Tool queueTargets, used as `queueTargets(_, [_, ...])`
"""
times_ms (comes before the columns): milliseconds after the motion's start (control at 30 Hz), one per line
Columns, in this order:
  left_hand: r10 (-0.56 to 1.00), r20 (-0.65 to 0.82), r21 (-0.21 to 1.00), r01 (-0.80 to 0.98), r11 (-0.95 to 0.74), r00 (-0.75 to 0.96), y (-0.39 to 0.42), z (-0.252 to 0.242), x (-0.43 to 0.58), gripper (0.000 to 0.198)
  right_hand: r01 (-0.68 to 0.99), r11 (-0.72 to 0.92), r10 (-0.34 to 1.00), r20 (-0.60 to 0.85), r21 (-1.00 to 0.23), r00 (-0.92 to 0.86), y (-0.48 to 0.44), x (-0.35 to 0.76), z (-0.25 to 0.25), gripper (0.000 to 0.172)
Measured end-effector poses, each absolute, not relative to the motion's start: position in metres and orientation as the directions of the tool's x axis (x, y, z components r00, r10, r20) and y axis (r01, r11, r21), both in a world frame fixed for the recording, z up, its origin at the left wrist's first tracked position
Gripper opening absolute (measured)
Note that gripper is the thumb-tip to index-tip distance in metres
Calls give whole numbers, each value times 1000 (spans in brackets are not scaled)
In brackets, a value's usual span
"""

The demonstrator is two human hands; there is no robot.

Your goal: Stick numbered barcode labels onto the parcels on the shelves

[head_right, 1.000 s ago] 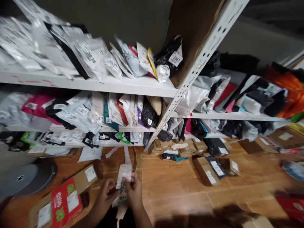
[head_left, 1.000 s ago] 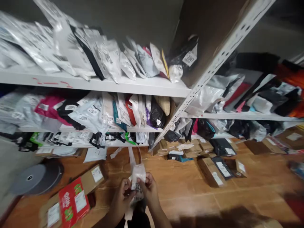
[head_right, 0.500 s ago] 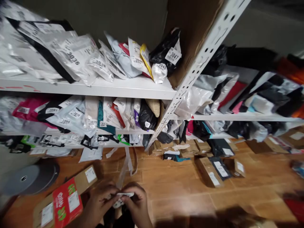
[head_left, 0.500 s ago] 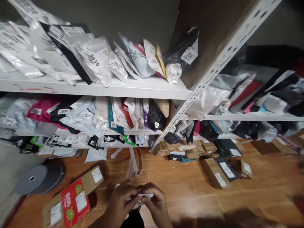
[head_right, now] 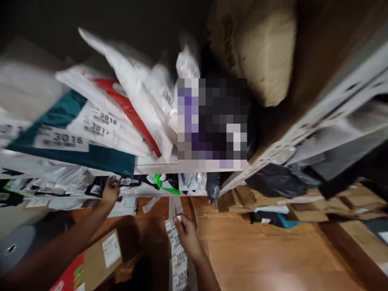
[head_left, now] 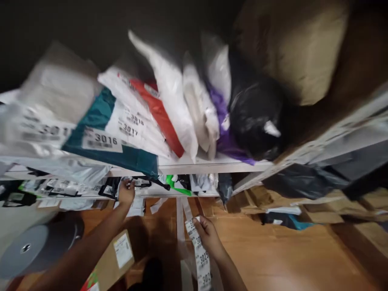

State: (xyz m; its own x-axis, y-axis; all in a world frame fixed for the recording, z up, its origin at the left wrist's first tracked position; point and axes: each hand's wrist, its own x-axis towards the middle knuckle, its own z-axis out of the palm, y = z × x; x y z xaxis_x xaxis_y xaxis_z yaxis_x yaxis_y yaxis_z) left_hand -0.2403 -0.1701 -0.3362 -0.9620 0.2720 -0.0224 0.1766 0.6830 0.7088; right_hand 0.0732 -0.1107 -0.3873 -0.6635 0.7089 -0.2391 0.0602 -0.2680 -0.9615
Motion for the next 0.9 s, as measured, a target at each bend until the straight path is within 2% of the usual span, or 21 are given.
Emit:
queueTargets(100, [258,96,757,239,608,-961,-150,-384,-283,27,97,-61,671,-112,-993,-733,-99,23,-449,45])
queueTargets(233, [306,278,817,391,424,-911,-135,-436,-296,31,45,193,574,75,-980,-815,-81,-34,-498,40])
queueTargets(300, [285,391,810,474,344,-875,-131,-453,-291,32,4,261,525,138,-965,-840,-76,-58,-511,35])
queueTargets(367, [269,493,783,557,278,-827,-129,-460,-280,32,-29,256,514,162,-966,-842,-77,-83,-522,28])
queueTargets(433, [294,574,748,636,191,-764,-128,-461,-265,31,-97,137,572,159,-986,-804,-84,-110,-529,36])
queueTargets(500, [356,621,714,691,113,-699,-128,-456,-251,29,-216,-122,641,89,-969,-762,-93,-140,-533,44])
queueTargets(533, [396,628,700,709,91,-670,-129,-453,-246,28,-291,-287,650,38,-913,-759,-97,-154,-533,45])
queueTargets(567, [441,622,691,718,79,-647,-131,-450,-244,28,-375,-457,640,-6,-807,-768,-100,-168,-533,43])
queueTargets(633, [555,594,681,731,37,-581,-137,-440,-250,31,-507,-699,604,-38,-505,-796,-104,-189,-529,37])
queueTargets(700, [697,556,666,744,-46,-454,-146,-427,-271,38,-578,-769,605,-20,-273,-796,-102,-203,-526,31])
queueTargets(767, [801,504,599,799,-54,-323,-154,-412,-304,41,-615,-762,629,-5,-201,-778,-97,-211,-524,31])
queueTargets(800, [807,486,520,853,40,-334,-157,-404,-321,41,-629,-752,642,-3,-197,-766,-95,-214,-524,32])
queueTargets(867, [767,428,279,877,390,-478,-157,-389,-356,40,-650,-740,661,-7,-175,-750,-92,-218,-525,32])
queueTargets(900, [749,408,237,853,465,-522,-155,-383,-371,43,-658,-735,668,-12,-167,-744,-92,-221,-526,32])
